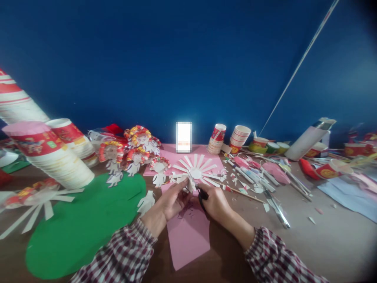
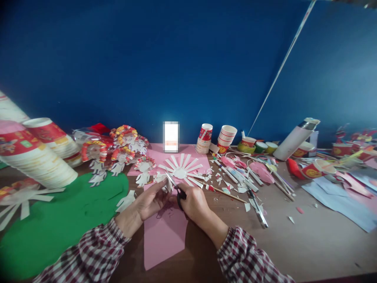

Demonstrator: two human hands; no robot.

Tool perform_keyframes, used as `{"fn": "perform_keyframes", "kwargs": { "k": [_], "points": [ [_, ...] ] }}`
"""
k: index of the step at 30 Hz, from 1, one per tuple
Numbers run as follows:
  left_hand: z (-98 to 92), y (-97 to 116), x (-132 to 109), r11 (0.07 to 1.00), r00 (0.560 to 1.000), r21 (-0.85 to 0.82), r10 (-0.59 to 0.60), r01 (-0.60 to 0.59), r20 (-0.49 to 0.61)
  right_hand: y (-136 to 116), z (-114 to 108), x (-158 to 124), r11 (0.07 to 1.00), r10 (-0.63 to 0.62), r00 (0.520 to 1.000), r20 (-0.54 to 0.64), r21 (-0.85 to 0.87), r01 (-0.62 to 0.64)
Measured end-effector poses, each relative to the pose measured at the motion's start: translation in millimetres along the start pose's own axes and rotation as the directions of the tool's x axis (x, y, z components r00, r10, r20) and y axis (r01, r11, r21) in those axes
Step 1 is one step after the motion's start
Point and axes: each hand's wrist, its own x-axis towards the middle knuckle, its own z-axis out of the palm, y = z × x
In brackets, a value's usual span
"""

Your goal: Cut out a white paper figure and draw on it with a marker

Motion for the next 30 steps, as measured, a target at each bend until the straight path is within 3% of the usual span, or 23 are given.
{"fn": "perform_keyframes", "kwargs": {
  "k": [6,13,25,30],
  "points": [
    [-2.0,-0.3,0.5,0.999,1.000,0.028,-0.025,0.025,0.003,-0.1,0.7,-0.2,0.999,0.008,1.000,0.010,0.033,-0.008],
    [-6.9,-5.1,4.3,0.996,0.985,0.072,-0.060,0.049,0.161,-0.7,1.9,-1.6,0.996,-0.006,1.000,0.000,0.084,0.006],
    [-8.8,-6.0,7.2,0.991,0.993,0.126,-0.062,0.049,0.103,-1.6,2.0,-2.1,0.992,0.006,1.000,0.023,0.124,-0.009],
    [-9.8,-6.0,7.8,0.992,0.989,0.114,-0.070,0.055,0.132,-1.6,2.5,-3.4,0.988,0.001,1.000,0.028,0.154,-0.006]
  ]
}}
